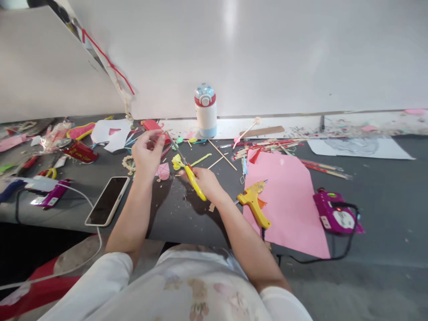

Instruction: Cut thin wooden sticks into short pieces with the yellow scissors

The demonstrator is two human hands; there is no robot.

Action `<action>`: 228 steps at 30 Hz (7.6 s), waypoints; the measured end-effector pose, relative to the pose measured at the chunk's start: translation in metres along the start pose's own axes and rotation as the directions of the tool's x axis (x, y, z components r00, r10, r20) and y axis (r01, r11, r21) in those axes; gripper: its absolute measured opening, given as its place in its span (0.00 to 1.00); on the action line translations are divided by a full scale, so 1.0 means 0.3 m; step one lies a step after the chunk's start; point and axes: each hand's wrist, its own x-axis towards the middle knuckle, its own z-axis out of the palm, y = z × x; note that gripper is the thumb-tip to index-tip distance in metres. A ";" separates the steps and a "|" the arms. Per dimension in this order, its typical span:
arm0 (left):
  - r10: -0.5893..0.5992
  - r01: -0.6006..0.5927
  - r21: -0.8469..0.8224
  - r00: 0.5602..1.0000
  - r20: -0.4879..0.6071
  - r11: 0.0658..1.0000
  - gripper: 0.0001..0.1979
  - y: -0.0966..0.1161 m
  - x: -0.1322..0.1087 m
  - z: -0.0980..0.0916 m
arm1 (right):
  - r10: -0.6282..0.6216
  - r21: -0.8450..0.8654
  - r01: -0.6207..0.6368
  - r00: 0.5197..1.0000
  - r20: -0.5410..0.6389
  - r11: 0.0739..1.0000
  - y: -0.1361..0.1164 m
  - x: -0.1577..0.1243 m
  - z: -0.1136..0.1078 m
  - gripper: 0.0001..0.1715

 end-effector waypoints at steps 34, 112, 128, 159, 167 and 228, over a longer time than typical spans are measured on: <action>0.228 -0.233 0.117 0.972 0.056 0.966 0.05 -0.024 -0.042 0.036 | -0.010 -0.241 -0.004 0.998 -0.058 0.971 -0.010 -0.007 0.000 0.31; 0.378 -0.377 0.026 0.924 -0.055 0.926 0.07 -0.061 -0.068 0.035 | -0.134 -0.407 0.065 0.981 -0.142 0.911 0.014 -0.006 0.022 0.25; 0.004 0.144 -0.492 0.958 0.288 0.859 0.32 -0.029 -0.127 0.124 | -0.018 -0.212 -0.034 0.972 -0.235 0.977 0.017 0.010 0.009 0.26; 0.146 0.324 -0.626 0.801 0.580 0.709 0.49 0.050 -0.290 0.229 | 0.022 0.052 -0.006 0.945 -0.326 0.999 0.042 0.028 -0.005 0.24; 0.237 0.392 -0.561 0.624 0.745 0.729 0.50 -0.004 -0.226 0.199 | 0.062 0.037 -0.054 0.951 -0.304 0.998 0.046 0.030 -0.004 0.27; 0.212 -0.205 -0.125 0.976 0.049 0.971 0.09 -0.078 -0.085 0.084 | 0.016 -0.260 -0.056 0.988 -0.154 0.964 0.024 0.021 0.037 0.28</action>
